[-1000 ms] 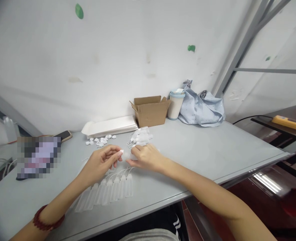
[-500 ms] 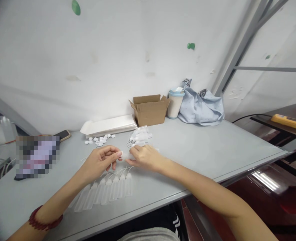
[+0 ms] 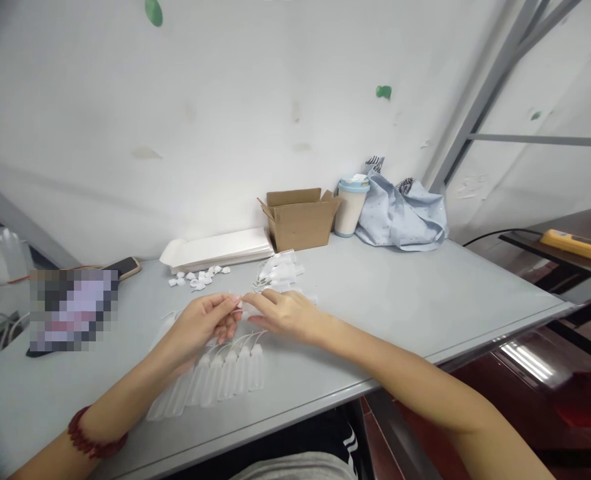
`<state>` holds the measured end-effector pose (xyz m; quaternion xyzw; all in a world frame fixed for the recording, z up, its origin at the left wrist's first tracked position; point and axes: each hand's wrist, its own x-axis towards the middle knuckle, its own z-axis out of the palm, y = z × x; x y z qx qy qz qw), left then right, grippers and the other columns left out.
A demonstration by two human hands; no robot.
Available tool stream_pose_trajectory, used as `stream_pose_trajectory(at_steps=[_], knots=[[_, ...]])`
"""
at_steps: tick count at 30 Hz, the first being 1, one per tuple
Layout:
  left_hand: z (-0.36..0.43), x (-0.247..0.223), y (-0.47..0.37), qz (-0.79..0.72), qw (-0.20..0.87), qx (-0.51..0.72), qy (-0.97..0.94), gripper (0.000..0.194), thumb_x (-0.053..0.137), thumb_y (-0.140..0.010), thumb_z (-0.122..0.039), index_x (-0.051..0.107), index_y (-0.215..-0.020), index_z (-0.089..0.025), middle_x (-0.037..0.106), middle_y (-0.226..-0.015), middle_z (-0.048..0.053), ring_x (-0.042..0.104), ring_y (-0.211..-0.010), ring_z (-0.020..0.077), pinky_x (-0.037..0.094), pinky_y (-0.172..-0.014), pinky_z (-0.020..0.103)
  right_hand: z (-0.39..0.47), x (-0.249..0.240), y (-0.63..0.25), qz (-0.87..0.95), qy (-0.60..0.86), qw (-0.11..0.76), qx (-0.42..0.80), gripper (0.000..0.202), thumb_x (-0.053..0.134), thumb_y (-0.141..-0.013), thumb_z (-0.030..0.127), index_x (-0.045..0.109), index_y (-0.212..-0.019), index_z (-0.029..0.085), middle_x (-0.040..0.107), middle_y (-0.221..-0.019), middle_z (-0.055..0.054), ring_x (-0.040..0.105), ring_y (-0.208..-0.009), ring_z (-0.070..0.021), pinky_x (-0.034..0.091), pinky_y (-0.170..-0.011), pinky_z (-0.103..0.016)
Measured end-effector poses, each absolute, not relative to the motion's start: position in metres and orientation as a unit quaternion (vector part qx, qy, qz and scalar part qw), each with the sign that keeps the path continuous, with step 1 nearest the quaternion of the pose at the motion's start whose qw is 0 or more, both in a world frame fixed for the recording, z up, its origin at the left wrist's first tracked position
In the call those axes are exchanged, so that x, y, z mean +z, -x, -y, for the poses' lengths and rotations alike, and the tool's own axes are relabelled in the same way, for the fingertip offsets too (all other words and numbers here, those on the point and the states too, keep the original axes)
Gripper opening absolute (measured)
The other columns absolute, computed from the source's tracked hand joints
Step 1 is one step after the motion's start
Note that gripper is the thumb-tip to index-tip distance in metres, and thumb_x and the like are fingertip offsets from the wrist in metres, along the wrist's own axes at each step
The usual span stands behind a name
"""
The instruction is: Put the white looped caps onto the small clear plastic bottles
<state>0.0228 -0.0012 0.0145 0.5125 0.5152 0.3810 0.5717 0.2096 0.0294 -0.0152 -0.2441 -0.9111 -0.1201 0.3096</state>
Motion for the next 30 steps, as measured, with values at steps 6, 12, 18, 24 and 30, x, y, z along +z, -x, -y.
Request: stream_pose_trajectory(at_steps=[6, 12, 18, 24, 30], knots=[[0.0022, 0.0063, -0.0268, -0.453, 0.653, 0.427, -0.431, 0.033, 0.065, -0.076, -0.044, 0.058, -0.074, -0.012, 0.055, -0.068, -0.001, 0.049, -0.05, 0.0056, 0.035, -0.042, 0.017, -0.0293, -0.0126, -0.2105, 0.91, 0.227, 0.319, -0.139, 0.023, 0.042, -0.095, 0.029, 0.052, -0.112, 0.017, 0.06, -0.074, -0.002, 0.053, -0.054, -0.0091, 0.035, -0.044, -0.02], [0.0048, 0.0057, -0.029, -0.463, 0.606, 0.434, -0.479, 0.033, 0.06, -0.08, -0.046, 0.058, -0.075, -0.013, 0.057, -0.069, 0.0, 0.053, -0.054, 0.0089, 0.039, -0.045, 0.019, -0.0284, -0.0133, -0.2105, 0.906, 0.232, 0.335, -0.114, 0.021, 0.043, -0.095, 0.03, 0.052, -0.105, 0.015, 0.062, -0.075, -0.002, 0.056, -0.055, -0.0094, 0.039, -0.045, -0.02], [0.007, 0.0055, -0.0296, -0.515, 0.429, 0.437, -0.599, 0.03, 0.052, -0.084, -0.046, 0.058, -0.082, -0.017, 0.058, -0.068, -0.001, 0.049, -0.052, 0.0097, 0.04, -0.051, 0.022, -0.0287, -0.013, -0.2109, 0.897, 0.216, 0.366, -0.122, 0.022, 0.041, -0.096, 0.032, 0.05, -0.1, 0.013, 0.065, -0.074, -0.004, 0.06, -0.057, -0.0114, 0.04, -0.045, -0.021], [0.008, 0.0058, -0.0297, -0.513, 0.345, 0.452, -0.643, 0.024, 0.055, -0.083, -0.043, 0.06, -0.079, -0.02, 0.056, -0.086, 0.001, 0.05, -0.066, 0.0117, 0.04, -0.052, 0.021, -0.0289, -0.0129, -0.2105, 0.894, 0.219, 0.372, -0.121, 0.017, 0.045, -0.093, 0.031, 0.049, -0.097, 0.014, 0.065, -0.072, -0.003, 0.06, -0.055, -0.0114, 0.039, -0.044, -0.021], [0.0055, 0.0132, -0.0246, -0.51, 0.376, 0.413, -0.654, 0.023, 0.058, -0.08, -0.042, 0.064, -0.077, -0.02, 0.057, -0.072, -0.002, 0.044, -0.055, 0.0093, 0.036, -0.049, 0.02, -0.028, -0.013, -0.2109, 0.892, 0.237, 0.38, -0.058, 0.017, 0.046, -0.09, 0.032, 0.047, -0.093, 0.016, 0.065, -0.071, -0.003, 0.057, -0.053, -0.0106, 0.038, -0.045, -0.02]])
